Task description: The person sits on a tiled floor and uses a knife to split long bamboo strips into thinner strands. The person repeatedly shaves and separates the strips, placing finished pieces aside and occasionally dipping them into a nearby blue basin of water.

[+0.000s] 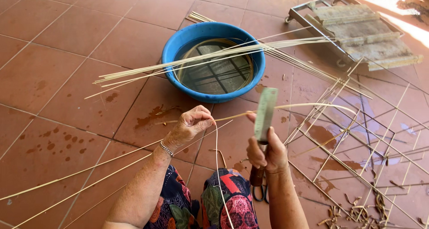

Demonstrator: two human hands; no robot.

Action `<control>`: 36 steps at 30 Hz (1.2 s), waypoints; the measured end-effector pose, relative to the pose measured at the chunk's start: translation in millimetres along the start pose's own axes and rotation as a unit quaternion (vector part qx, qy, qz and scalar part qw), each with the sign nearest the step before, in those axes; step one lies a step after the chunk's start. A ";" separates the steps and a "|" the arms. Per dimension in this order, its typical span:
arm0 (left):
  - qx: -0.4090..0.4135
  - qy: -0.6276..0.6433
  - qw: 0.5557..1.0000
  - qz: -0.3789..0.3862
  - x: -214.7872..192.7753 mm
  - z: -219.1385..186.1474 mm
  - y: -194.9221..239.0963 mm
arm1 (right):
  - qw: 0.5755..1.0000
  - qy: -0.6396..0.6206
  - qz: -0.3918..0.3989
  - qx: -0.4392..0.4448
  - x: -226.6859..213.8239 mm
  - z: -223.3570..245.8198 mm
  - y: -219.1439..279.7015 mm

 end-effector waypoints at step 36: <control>-0.066 -0.142 0.987 0.042 34.5 2.5 -7.8 | 0.977 0.049 -0.191 0.083 -80.5 -15.5 0.9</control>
Point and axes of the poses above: each hand's wrist, its own y-axis away from the middle knuckle, its own x-axis out of the palm, z = x × y, the point moved 4 cm from there along -y, towards the middle knuckle, and after that the axes turned 11 degrees about -y, right-handed, at the moved point
